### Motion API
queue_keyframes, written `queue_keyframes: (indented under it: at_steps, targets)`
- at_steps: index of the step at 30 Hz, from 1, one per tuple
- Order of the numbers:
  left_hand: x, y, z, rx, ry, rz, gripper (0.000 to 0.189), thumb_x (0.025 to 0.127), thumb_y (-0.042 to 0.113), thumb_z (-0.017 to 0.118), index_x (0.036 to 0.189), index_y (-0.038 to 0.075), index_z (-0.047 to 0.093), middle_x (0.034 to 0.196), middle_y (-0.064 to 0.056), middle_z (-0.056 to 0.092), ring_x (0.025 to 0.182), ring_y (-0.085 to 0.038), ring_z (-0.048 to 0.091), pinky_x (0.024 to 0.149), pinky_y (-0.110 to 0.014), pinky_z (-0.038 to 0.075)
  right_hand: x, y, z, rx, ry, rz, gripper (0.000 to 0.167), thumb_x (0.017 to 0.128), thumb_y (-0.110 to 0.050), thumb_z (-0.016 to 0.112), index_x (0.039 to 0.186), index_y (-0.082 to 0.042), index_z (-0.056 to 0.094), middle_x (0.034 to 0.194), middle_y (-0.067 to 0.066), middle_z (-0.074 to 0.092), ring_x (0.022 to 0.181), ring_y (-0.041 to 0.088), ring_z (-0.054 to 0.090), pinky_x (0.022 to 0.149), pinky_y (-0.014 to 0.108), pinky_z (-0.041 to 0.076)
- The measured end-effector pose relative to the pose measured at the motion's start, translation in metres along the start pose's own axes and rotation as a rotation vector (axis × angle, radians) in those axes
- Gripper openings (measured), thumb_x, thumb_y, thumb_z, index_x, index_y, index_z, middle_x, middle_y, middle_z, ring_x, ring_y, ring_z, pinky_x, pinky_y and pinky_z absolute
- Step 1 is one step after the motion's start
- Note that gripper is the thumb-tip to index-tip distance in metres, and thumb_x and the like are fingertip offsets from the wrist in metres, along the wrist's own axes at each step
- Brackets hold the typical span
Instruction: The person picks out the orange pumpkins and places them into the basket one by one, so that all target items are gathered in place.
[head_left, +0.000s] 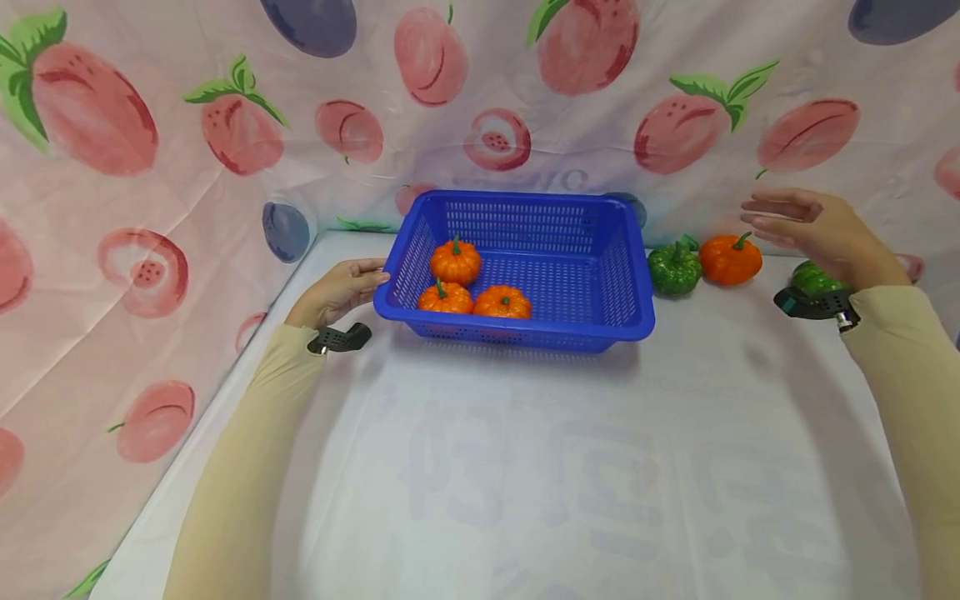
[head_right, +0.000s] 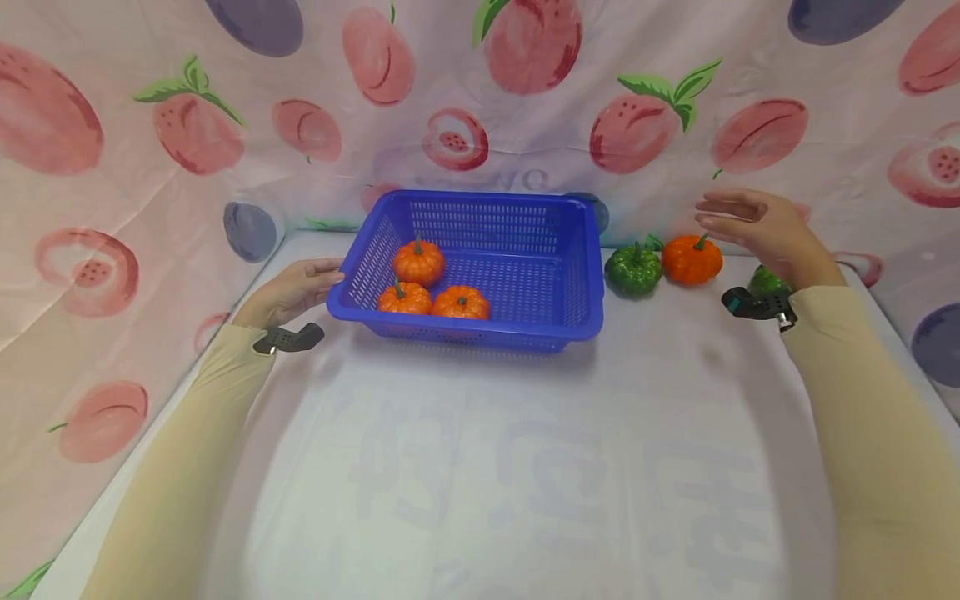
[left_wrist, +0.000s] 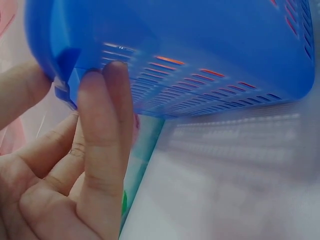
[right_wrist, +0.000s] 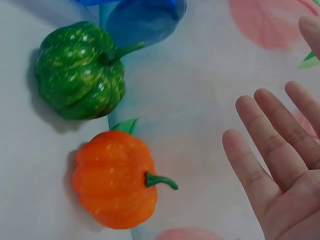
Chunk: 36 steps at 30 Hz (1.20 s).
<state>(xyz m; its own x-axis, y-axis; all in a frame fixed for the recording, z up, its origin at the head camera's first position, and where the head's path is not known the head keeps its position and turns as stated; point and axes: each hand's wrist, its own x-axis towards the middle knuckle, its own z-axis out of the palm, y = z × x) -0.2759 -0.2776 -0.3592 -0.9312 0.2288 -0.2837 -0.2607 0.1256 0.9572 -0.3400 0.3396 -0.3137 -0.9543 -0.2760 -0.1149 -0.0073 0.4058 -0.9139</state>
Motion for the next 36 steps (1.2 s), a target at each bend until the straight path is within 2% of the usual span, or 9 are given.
queue_keyframes:
  at_steps: [3, 7, 12, 27, 32, 36]
  targets:
    - [0.000, 0.000, 0.000, -0.004, 0.001, -0.001, 0.052, 0.099, 0.007, 0.043, 0.145, -0.007, 0.024, 0.093, 0.010, 0.065, 0.079, -0.001, 0.064, 0.075, -0.012, 0.053, 0.001, 0.005, -0.001, 0.068, 0.012, -0.011, 0.063, 0.092, -0.019, 0.060, 0.148, -0.017, 0.031, 0.116, -0.021, 0.057, 0.098, -0.014, 0.058, 0.077, 0.006, 0.049]
    - [0.000, 0.000, 0.000, -0.008, 0.001, -0.001, 0.052, 0.099, 0.007, 0.043, 0.145, -0.007, 0.024, 0.093, 0.010, 0.065, 0.080, -0.001, 0.064, 0.075, -0.012, 0.053, 0.001, 0.012, -0.001, 0.137, 0.043, -0.010, 0.061, 0.091, -0.015, 0.061, 0.146, -0.016, 0.035, 0.110, -0.021, 0.060, 0.094, -0.013, 0.060, 0.069, 0.006, 0.050]
    - [0.000, -0.001, 0.001, -0.006, 0.005, -0.001, 0.052, 0.099, 0.007, 0.043, 0.145, -0.007, 0.024, 0.093, 0.011, 0.064, 0.081, -0.001, 0.064, 0.076, -0.012, 0.053, 0.002, 0.021, -0.002, 0.183, 0.063, -0.043, 0.057, 0.091, -0.013, 0.060, 0.144, -0.014, 0.039, 0.103, -0.020, 0.065, 0.089, -0.010, 0.063, 0.068, 0.008, 0.051]
    - [-0.001, -0.001, 0.001, -0.020, -0.007, 0.002, 0.057, 0.097, 0.011, 0.048, 0.145, -0.007, 0.024, 0.097, 0.008, 0.065, 0.084, -0.003, 0.064, 0.078, -0.013, 0.053, 0.001, 0.045, 0.003, 0.469, 0.127, -0.075, 0.064, 0.088, -0.002, 0.061, 0.145, -0.007, 0.032, 0.103, -0.014, 0.067, 0.092, -0.004, 0.065, 0.069, 0.010, 0.053]
    - [-0.001, -0.001, 0.001, -0.017, 0.001, 0.000, 0.056, 0.097, 0.011, 0.048, 0.145, -0.007, 0.024, 0.098, 0.007, 0.064, 0.084, -0.003, 0.064, 0.078, -0.013, 0.053, 0.001, 0.050, 0.006, 0.500, 0.159, -0.096, 0.061, 0.086, 0.000, 0.062, 0.141, -0.007, 0.037, 0.102, -0.014, 0.067, 0.092, -0.003, 0.064, 0.069, 0.010, 0.053]
    - [-0.001, -0.001, 0.001, -0.003, 0.004, -0.004, 0.056, 0.097, 0.012, 0.048, 0.145, -0.006, 0.025, 0.098, 0.008, 0.063, 0.085, -0.003, 0.064, 0.078, -0.013, 0.053, 0.002, 0.053, 0.007, 0.482, 0.182, -0.072, 0.061, 0.086, -0.001, 0.063, 0.141, -0.008, 0.038, 0.102, -0.015, 0.066, 0.092, -0.004, 0.063, 0.069, 0.009, 0.052]
